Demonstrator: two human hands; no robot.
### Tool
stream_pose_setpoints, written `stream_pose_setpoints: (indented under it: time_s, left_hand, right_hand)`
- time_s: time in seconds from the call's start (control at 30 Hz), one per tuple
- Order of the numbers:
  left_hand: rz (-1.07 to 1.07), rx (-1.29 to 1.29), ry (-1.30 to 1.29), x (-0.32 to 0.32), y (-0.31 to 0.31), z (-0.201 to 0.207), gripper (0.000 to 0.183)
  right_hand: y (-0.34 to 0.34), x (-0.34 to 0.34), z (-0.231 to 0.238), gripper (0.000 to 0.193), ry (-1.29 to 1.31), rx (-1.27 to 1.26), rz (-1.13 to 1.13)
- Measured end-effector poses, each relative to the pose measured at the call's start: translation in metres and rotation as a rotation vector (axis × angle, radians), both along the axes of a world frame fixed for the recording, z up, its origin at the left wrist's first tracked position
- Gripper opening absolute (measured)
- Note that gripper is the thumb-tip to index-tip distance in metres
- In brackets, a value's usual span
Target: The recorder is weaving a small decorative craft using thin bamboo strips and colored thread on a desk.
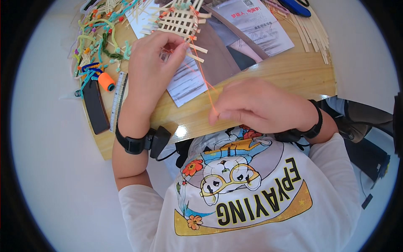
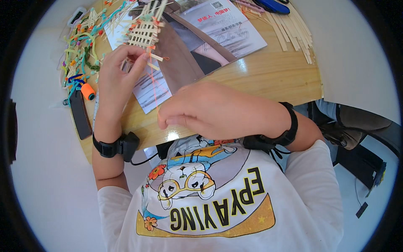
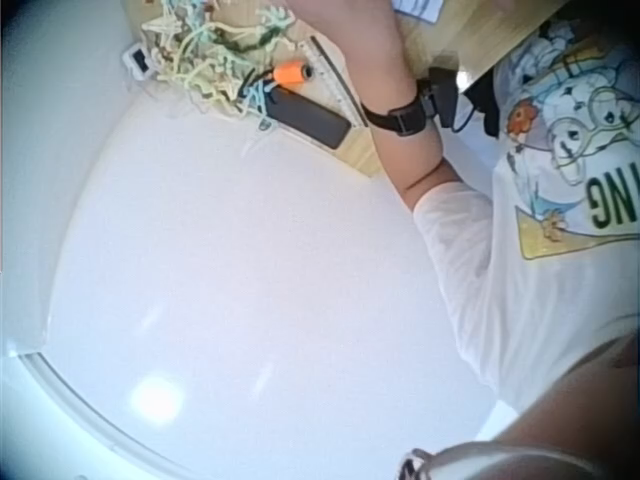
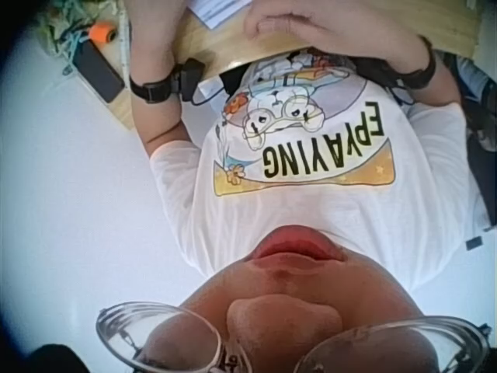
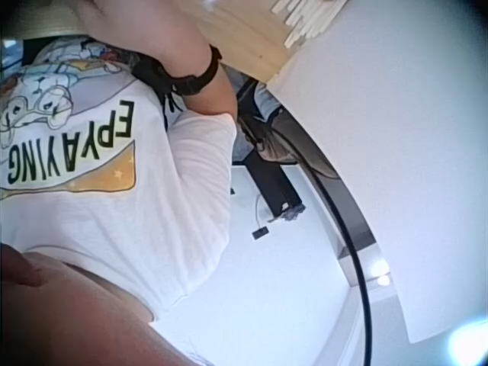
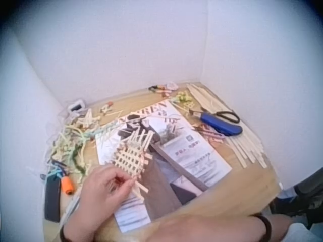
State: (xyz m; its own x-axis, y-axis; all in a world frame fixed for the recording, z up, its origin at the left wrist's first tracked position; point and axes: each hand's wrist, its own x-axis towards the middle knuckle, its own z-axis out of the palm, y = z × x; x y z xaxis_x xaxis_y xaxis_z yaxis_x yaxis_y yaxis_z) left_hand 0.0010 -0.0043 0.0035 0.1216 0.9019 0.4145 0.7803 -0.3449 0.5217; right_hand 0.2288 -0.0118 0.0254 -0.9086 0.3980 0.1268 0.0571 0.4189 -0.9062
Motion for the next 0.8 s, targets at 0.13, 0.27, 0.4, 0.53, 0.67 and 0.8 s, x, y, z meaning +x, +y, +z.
stream_pose_setpoints:
  time_s: [0.13,0.27,0.4,0.53,0.67,0.8]
  left_hand:
    - [-0.092,-0.146,-0.034,-0.006,0.005,-0.008,0.012]
    - [-0.098,-0.129,0.013,-0.006,0.004,-0.008,0.009]
    - [-0.125,-0.146,0.025,-0.01,0.006,-0.008,0.01]
    - [-0.127,-0.129,0.053,-0.01,0.005,-0.008,0.011]
    - [-0.129,-0.112,0.059,-0.009,0.006,-0.009,0.011]
    - [-0.113,-0.121,0.063,-0.01,0.005,-0.009,0.012]
  right_hand:
    - [0.004,0.0,-0.007,0.015,-0.069,-0.058,-0.099]
    - [-0.002,0.002,-0.008,0.016,-0.098,-0.087,-0.055]
    - [-0.007,0.01,0.005,0.017,-0.214,-0.055,0.049]
    - [-0.004,0.026,0.032,0.018,-0.153,-0.008,0.222]
    - [-0.004,0.042,0.042,0.019,0.178,-0.023,0.4]
    - [0.003,0.057,0.06,0.019,0.239,0.027,0.509]
